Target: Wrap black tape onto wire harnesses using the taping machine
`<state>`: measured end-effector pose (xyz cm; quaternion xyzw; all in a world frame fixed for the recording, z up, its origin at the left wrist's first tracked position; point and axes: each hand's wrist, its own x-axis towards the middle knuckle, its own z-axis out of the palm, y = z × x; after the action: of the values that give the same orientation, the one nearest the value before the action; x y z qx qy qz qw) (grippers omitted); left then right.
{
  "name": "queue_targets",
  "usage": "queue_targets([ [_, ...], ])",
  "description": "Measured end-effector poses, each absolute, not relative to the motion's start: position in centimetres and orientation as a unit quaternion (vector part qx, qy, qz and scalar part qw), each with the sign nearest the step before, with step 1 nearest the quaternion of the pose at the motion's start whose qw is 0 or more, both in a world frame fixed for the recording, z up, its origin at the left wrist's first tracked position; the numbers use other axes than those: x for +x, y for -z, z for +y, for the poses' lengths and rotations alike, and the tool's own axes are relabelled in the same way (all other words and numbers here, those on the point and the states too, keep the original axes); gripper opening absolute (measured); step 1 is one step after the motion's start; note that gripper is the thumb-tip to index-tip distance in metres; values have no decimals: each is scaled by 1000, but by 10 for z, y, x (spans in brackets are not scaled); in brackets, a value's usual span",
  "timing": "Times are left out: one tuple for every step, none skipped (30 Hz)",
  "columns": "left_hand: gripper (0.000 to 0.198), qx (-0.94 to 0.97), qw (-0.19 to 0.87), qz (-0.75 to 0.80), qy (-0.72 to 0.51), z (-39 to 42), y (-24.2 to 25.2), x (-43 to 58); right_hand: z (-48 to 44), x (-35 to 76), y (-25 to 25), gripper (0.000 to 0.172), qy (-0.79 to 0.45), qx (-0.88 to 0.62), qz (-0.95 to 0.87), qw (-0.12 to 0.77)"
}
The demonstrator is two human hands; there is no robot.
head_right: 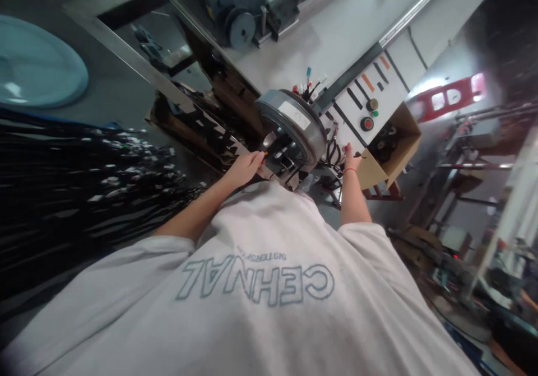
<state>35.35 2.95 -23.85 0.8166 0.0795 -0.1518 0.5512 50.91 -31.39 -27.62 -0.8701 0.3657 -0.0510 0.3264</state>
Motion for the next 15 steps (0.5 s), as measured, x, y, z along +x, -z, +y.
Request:
queue_targets([
  [48, 821, 546, 90, 144, 27, 238, 351, -314, 509, 277, 64, 48, -868, 378, 317],
  [50, 824, 540, 100, 141, 25, 237, 349, -314, 508, 278, 67, 47, -868, 390, 303],
  [51, 826, 535, 106, 142, 25, 235, 347, -314, 507, 278, 69, 48, -870, 398, 288],
  [53, 829, 530, 110, 142, 26, 233, 345, -313, 507, 279, 71, 51, -871, 406, 272],
  [54, 831, 527, 113, 141, 27, 232, 344, -312, 506, 279, 72, 54, -873, 410, 259],
  [54, 833, 523, 114, 139, 28, 231, 342, -311, 506, 279, 72, 58, -874, 411, 251],
  [55, 835, 520, 117, 135, 28, 230, 341, -310, 505, 280, 71, 59, -876, 409, 249],
  [55, 838, 516, 118, 133, 29, 230, 341, -309, 505, 280, 70, 58, -877, 406, 251],
  [56, 840, 512, 119, 133, 30, 230, 341, -309, 504, 281, 69, 58, -879, 402, 251],
  [56, 845, 504, 120, 132, 31, 230, 342, -309, 504, 281, 69, 57, -881, 398, 252],
  [56, 852, 494, 119, 129, 32, 229, 343, -309, 503, 281, 69, 57, -882, 394, 251],
  [56, 860, 481, 118, 124, 32, 229, 344, -308, 503, 281, 70, 58, -883, 393, 249],
  [56, 868, 469, 117, 118, 33, 228, 345, -308, 503, 281, 72, 58, -884, 393, 247],
  [56, 874, 459, 115, 112, 34, 228, 346, -307, 503, 281, 73, 57, -884, 394, 245],
  [57, 877, 454, 113, 109, 34, 228, 346, -307, 503, 280, 74, 54, -884, 397, 242],
])
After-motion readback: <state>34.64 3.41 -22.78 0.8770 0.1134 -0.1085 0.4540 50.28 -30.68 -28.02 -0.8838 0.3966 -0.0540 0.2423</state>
